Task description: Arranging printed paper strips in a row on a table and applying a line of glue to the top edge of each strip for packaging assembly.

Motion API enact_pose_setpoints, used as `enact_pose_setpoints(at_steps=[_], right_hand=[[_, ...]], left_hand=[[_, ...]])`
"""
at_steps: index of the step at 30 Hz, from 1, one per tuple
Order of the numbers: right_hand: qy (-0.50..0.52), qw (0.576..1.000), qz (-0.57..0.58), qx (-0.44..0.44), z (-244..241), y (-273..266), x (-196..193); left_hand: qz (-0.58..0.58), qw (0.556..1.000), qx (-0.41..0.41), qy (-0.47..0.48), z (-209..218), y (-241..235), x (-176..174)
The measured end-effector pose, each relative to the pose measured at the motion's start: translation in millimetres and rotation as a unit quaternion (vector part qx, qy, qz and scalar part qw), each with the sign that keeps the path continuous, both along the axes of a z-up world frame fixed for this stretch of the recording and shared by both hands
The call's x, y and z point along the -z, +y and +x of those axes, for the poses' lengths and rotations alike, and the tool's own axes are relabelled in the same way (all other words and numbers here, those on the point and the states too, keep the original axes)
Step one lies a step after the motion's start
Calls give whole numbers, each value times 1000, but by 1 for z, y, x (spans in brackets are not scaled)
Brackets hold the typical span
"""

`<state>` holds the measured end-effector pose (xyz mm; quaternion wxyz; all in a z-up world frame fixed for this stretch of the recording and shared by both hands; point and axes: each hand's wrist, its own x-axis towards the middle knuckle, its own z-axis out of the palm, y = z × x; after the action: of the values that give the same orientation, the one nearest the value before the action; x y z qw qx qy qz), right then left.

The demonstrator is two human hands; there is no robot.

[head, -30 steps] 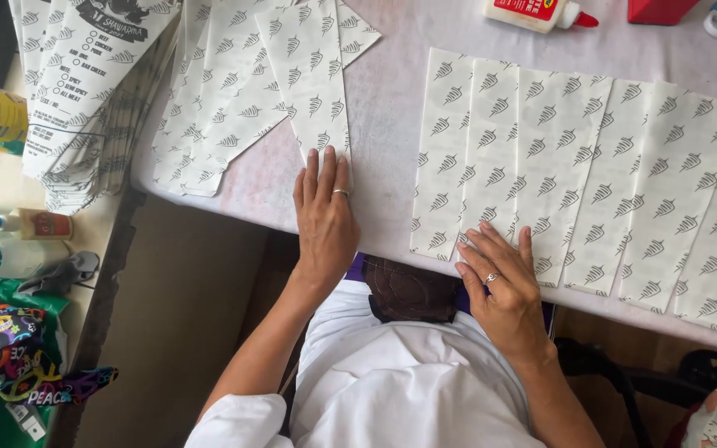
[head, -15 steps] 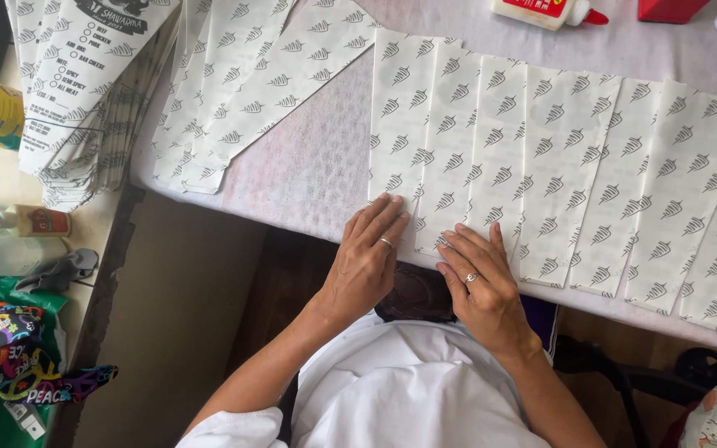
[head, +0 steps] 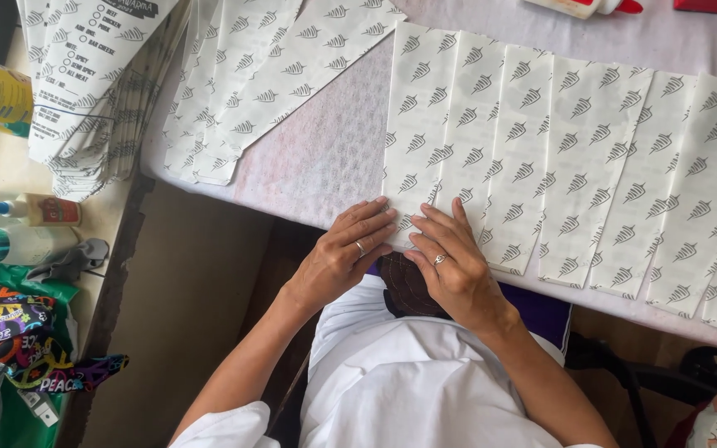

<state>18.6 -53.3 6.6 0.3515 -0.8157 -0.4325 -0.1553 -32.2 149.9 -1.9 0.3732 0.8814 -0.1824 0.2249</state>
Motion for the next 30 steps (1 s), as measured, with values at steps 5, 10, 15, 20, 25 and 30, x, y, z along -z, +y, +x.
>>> enact_pose_setpoints(at_steps=[5,10,15,20,25,30], right_hand=[[-6,1000,-1,-3,0,2,0],[3,1000,5,1,2,5,-1],[59,997,23,36,3,10,3],[147,987,39,51,6,10,1],[202,977,33,59,10,10,-6],[234,970,24,60,11,9,-11]], left_hand=[[-44,998,14,-33,4,4,-3],[-76,997,-1,-30,4,-1,-3],[-153,984,-89,25,4,-18,-10],[-193,973,-115,61,5,-22,-10],[-201,967,-137,72,4,-25,-9],[-245,951,-105,160,5,-13,-22]])
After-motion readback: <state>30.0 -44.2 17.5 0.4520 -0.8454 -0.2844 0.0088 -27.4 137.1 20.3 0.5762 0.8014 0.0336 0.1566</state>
